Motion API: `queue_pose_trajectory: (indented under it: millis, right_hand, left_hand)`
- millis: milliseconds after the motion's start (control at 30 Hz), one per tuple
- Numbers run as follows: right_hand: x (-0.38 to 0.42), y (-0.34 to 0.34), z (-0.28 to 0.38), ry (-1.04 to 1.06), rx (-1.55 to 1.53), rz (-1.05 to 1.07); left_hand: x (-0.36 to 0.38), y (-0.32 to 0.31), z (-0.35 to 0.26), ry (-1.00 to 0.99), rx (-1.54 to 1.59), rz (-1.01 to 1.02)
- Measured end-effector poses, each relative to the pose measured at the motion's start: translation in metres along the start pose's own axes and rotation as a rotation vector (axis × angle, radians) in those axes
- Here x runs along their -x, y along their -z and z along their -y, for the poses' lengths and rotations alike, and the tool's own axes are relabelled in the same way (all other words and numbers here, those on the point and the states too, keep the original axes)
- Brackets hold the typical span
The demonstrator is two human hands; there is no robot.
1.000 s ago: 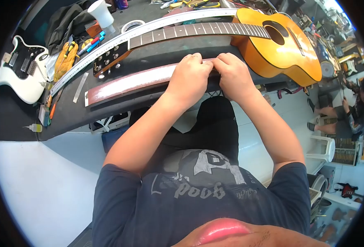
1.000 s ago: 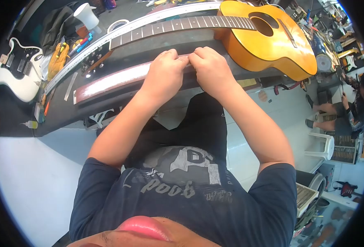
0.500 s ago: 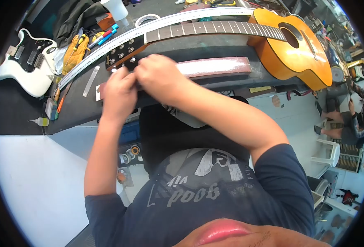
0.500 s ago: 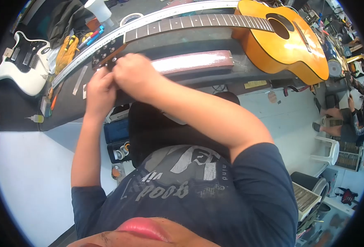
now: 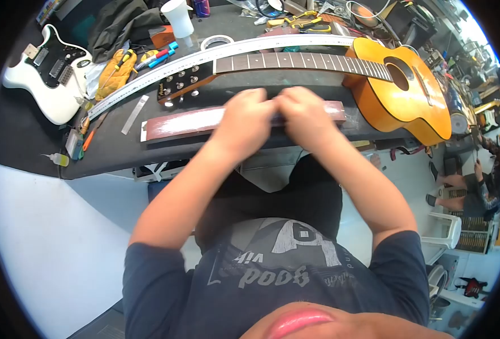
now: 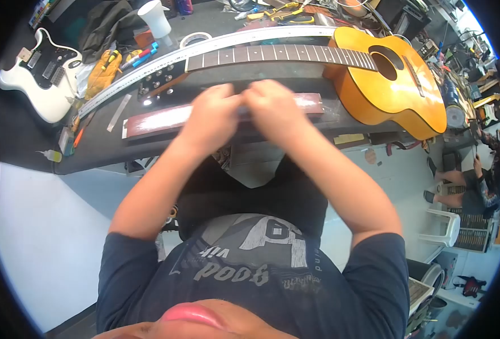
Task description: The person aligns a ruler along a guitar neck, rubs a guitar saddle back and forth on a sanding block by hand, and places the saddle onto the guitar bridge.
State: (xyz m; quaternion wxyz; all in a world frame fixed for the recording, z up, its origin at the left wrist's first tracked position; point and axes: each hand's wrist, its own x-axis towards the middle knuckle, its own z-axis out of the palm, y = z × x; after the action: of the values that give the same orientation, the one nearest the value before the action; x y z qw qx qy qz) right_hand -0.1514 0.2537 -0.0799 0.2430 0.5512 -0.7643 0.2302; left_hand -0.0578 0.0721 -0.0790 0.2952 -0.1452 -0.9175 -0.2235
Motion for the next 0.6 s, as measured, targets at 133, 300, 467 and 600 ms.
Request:
queue_pose_trajectory:
  millis: [133,300,467,600]
  right_hand:
    - [-0.076,-0.088,0.092,0.126,-0.111,-0.065]
    - [-0.095,-0.102,0.118,0.149,-0.151,-0.11]
    - [-0.011,-0.016,0.016,0.008,-0.07,-0.077]
    - [0.053,0.06,-0.045,-0.145,0.109,-0.003]
  left_hand:
    - [0.071,0.107,0.046,0.191,-0.221,0.062]
    - [0.089,0.134,0.063,0.26,-0.172,0.074]
    - [0.006,0.018,0.015,0.036,0.028,0.058]
    - [-0.054,-0.076,-0.04,-0.063,0.125,0.022]
